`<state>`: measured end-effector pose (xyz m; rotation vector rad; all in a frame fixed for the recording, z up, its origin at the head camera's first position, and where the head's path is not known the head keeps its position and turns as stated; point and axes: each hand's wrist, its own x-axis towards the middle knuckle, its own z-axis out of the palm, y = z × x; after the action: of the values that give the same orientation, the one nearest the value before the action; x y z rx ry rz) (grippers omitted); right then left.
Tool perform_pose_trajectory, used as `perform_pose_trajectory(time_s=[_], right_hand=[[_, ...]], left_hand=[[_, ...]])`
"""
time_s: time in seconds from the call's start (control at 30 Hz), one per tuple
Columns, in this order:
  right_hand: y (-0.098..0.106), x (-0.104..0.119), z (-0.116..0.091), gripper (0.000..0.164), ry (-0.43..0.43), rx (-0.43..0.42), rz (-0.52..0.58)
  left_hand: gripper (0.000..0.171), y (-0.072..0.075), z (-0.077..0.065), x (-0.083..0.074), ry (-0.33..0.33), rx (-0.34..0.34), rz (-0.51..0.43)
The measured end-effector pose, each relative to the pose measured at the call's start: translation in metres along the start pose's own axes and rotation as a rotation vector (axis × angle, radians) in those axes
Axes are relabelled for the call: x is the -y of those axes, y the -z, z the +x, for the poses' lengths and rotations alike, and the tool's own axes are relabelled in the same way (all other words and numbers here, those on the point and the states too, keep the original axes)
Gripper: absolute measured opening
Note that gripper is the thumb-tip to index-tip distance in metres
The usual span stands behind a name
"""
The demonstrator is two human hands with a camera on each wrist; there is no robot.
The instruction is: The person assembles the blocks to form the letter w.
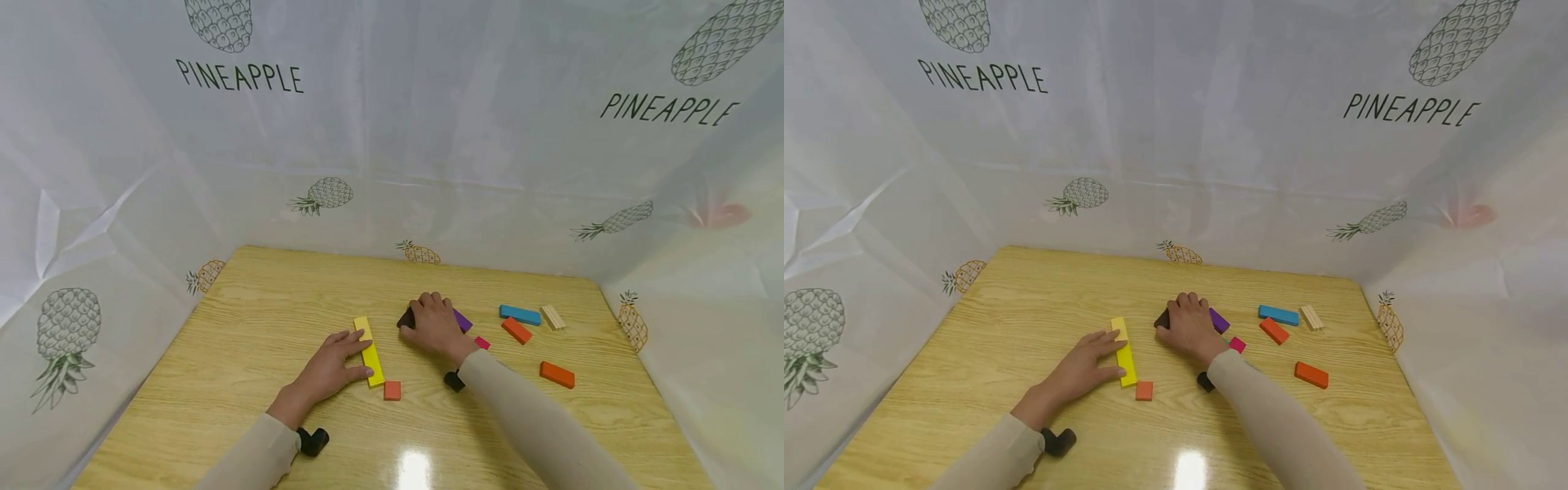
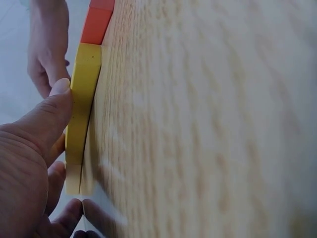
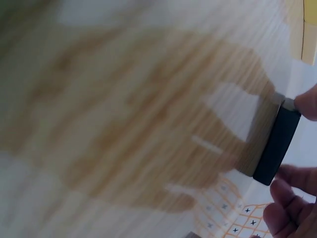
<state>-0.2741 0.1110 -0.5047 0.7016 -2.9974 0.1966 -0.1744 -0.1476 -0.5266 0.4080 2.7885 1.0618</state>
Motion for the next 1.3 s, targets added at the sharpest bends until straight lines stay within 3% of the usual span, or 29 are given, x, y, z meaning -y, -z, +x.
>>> perform_pose_trajectory(time_s=[0.2, 0.43, 0.8, 1.3], right_hand=[[0.0, -0.006, -0.004, 0.065, -0.006, -0.014, 0.01], [-0.002, -0.01, -0.006, 0.062, -0.024, -0.003, -0.011], [0.001, -0.01, -0.015, 0.064, 0.047, -0.015, -0.012], [0.003, -0.007, -0.044, 0.065, 0.134, -0.015, -0.042]], left_hand=[[0.061, 0.001, -0.001, -0.002, -0.006, 0.003, -0.002], [0.061, 0.0, 0.0, -0.003, 0.002, 0.004, 0.0], [0.061, -0.001, 0.0, -0.001, 0.001, -0.004, 0.017], [0.062, 0.001, 0.0, 0.0, 0.005, 0.011, 0.023]])
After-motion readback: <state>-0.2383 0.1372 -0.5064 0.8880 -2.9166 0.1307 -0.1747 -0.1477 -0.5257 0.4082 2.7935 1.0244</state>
